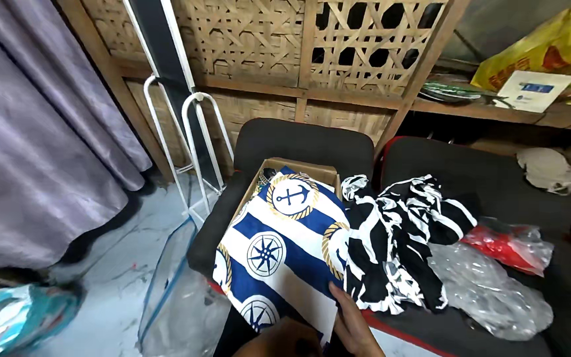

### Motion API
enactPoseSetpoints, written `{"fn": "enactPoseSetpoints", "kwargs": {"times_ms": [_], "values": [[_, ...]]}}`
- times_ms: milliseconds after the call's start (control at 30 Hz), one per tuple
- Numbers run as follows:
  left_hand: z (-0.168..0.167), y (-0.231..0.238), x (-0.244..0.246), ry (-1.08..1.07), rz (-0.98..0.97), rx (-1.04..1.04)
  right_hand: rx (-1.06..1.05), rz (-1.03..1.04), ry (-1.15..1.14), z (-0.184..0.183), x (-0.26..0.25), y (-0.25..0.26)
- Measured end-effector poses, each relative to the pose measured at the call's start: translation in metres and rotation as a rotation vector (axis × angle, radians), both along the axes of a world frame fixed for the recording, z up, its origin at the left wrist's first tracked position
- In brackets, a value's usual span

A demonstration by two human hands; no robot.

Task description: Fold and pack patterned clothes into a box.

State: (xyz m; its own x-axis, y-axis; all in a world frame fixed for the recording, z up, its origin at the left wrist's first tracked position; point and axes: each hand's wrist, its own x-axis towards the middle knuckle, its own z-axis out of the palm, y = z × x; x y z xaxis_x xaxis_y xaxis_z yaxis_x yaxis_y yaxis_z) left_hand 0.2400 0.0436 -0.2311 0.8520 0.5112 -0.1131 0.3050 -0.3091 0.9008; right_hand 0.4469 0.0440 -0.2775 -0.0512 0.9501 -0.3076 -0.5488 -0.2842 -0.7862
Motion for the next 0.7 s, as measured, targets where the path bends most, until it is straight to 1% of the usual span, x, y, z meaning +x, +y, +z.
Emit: {"fn": "enactPoseSetpoints", "kwargs": {"times_ms": [100,300,467,567,700], "values": [[-0.008,0.001,0.001,0.039,-0.019,-0.012,-0.057,-0.123,-0.093,-0.002,0.002,0.011],[-0.017,0.007,0.004,0.023,-0.048,-0.020,0.043,-0.256,-0.239,-0.013,0.014,0.017],[-0.022,0.009,0.006,-0.002,-0.066,-0.011,0.075,-0.256,-0.264,-0.019,0.018,0.016],[-0.022,0.009,0.005,-0.001,-0.062,-0.018,0.049,-0.252,-0.268,-0.023,0.018,0.016],[-0.019,0.008,0.004,0.020,-0.058,-0.025,0.005,-0.279,-0.182,-0.021,0.023,0.018]]}}
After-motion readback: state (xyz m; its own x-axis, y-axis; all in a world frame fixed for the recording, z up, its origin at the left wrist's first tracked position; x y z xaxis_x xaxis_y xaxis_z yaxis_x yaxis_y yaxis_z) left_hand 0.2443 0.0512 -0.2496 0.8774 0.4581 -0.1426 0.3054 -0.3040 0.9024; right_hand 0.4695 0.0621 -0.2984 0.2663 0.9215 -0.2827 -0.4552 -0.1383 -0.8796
